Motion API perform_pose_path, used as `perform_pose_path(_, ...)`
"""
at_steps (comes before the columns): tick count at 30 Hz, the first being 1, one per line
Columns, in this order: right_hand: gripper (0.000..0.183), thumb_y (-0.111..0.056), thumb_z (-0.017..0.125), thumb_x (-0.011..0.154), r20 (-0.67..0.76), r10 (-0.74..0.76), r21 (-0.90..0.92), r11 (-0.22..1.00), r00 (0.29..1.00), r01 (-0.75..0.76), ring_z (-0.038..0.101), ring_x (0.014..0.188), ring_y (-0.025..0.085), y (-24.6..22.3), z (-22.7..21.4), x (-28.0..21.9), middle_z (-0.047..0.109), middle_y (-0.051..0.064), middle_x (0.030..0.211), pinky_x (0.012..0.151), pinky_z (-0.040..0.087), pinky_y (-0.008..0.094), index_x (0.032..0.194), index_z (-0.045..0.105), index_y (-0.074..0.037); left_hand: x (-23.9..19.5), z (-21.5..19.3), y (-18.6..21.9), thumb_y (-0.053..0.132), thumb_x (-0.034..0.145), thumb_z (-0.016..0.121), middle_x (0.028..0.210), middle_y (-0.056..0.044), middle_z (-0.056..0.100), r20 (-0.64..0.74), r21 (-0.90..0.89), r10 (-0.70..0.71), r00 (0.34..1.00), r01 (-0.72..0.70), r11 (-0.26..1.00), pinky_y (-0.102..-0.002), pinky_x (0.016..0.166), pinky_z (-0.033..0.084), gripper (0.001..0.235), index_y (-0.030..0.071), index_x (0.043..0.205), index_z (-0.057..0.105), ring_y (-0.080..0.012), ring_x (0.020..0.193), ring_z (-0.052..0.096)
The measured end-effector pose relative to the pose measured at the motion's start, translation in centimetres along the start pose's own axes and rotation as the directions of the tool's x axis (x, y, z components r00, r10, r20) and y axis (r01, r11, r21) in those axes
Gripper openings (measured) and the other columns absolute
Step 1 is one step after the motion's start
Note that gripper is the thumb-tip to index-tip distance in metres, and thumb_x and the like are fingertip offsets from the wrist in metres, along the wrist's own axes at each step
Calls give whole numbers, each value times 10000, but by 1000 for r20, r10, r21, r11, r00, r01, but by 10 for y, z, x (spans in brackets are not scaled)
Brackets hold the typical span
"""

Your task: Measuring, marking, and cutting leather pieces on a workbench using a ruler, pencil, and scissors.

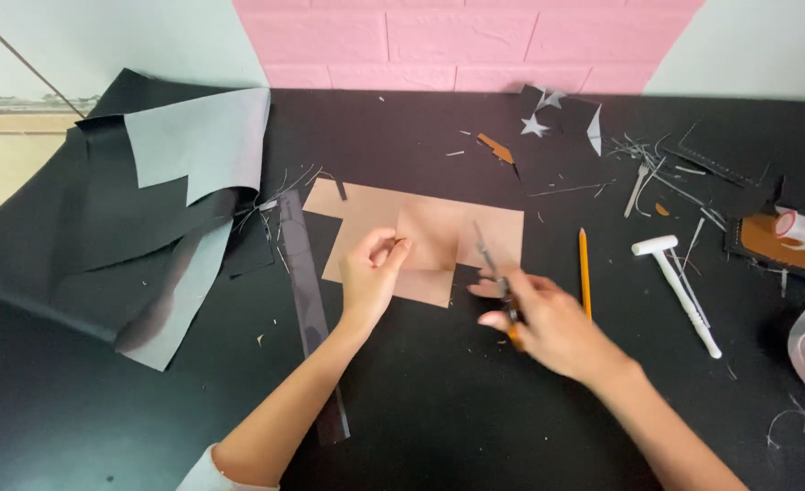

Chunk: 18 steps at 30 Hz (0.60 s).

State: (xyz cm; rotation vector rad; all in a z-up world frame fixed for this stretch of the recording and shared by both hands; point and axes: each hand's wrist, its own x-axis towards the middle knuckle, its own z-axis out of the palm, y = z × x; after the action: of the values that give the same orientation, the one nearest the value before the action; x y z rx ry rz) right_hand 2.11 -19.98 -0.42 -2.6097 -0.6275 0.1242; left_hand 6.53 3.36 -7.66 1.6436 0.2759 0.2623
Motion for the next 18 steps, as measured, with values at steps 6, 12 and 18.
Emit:
perform_pose_path(6,536,-492,637,929,-74,162,-199,965,984,-174,744,1062,382,39,-14,-2,814,139,986,949,567,528,1328,549,-145,3,-2,-4,158,862,827,1036,-175,766,-45,0,36,998,-36,999,-403,980,580,271,56,1105,765,-287,1054,744)
perform_pose_path(12,503,-492,722,862,22,-43,-136,990,999,45,688,1168,410,3,-1,3,799,192,982,1017,531,522,1232,581,-181,2,-3,-2,155,870,815,1013,-147,768,-25,-4,41,999,-41,999,-401,987,578,234,70,1084,772,-259,1032,743)
perform_pose_path(18,567,-520,677,852,-20,83,-176,981,996,-85,721,1085,356,68,-13,-20,781,45,1126,900,579,527,1321,551,-227,4,-6,-2,187,892,780,1027,-98,788,40,36,62,997,-64,997,-344,943,604,205,88,1072,776,-237,1025,763)
